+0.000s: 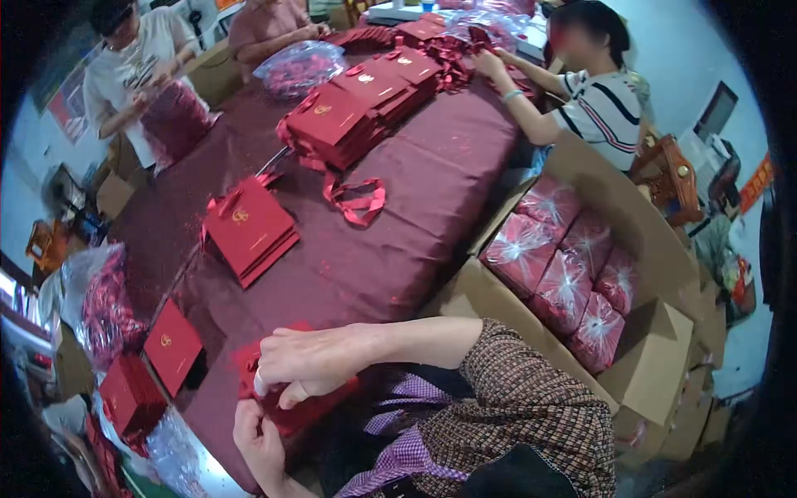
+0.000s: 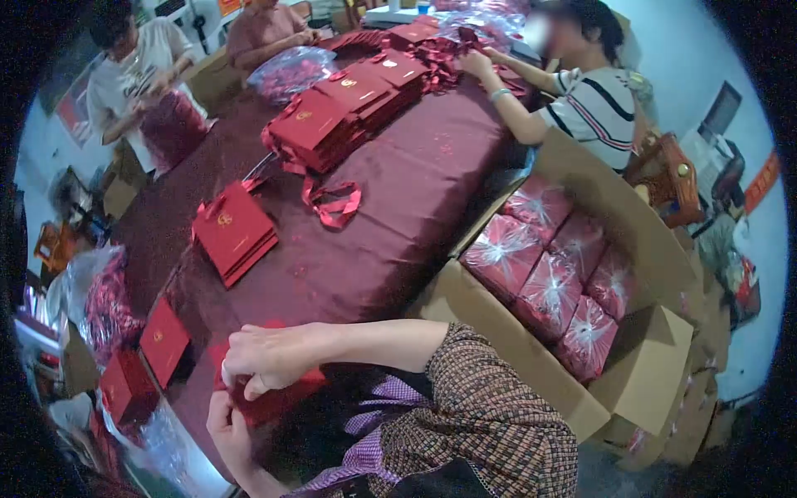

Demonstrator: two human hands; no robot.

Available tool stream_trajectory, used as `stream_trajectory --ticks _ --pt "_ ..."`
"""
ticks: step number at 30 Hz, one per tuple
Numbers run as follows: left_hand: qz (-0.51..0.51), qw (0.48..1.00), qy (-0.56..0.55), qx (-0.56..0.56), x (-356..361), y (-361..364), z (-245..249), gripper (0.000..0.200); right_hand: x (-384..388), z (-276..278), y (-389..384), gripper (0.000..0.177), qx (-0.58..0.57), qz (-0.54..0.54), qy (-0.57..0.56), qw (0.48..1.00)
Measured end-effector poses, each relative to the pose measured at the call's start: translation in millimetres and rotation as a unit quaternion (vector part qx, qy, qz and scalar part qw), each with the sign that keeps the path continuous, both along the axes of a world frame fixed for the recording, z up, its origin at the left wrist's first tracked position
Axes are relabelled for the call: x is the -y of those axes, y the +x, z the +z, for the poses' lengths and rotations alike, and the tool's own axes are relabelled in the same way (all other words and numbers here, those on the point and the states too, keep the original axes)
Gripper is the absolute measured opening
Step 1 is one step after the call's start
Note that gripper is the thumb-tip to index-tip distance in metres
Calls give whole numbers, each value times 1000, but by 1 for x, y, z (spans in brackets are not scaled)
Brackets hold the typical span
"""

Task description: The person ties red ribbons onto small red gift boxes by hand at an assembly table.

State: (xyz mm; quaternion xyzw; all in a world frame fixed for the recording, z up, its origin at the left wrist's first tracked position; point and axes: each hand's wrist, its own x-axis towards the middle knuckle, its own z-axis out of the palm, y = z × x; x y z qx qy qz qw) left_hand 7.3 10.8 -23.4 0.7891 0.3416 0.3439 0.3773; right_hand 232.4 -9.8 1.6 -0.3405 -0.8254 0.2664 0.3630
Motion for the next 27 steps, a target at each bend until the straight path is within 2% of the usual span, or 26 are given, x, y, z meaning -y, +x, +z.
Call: stream_trajectory --ticks 3,5,6,8,9,12,14,16,18,19,20,22,23,27 --pt "-8 998 40 -58 -1 -10 1 2 3 -2 -7 22 42 -37 52 997" --pt "-7 1000 -13 12 4 -8 -5 2 5 -7 -15 19 66 -10 57 996" --pt "-6 999 47 -17 -3 -15 -11 9 2 -18 -23 19 79 -16 70 994" --pt "-19 994 100 -50 2 -14 -3 11 5 -22 -32 19 117 -61 109 985" --pt "-70 991 97 -62 -1 -18 -3 22 7 -25 -37 18 121 -77 126 982" --pt "-74 991 93 -65 -2 -23 -7 21 10 -33 -43 19 88 -107 127 982" --pt "-97 988 101 -63 -8 -29 -15 21 12 -32 -41 19 110 -100 119 982" --pt "-106 989 59 -79 -8 -31 -17 25 14 -20 -37 20 130 -89 111 981" --pt "-109 992 21 -66 -3 -27 -10 28 11 -3 -29 22 95 -12 46 994" --pt "-106 993 -18 -51 4 -21 -5 30 12 4 -27 26 105 -31 105 988" --pt "-84 996 -31 -21 13 -16 -2 33 12 5 -27 26 105 -18 105 989" --pt "-88 995 4 -46 16 -13 10 33 8 3 -31 28 33 -43 268 962" --pt "-110 990 36 -76 18 -13 14 32 5 -2 -33 30 51 -40 279 958" --pt "-99 992 -54 -49 21 -16 18 33 2 -7 -32 29 81 -23 232 969"
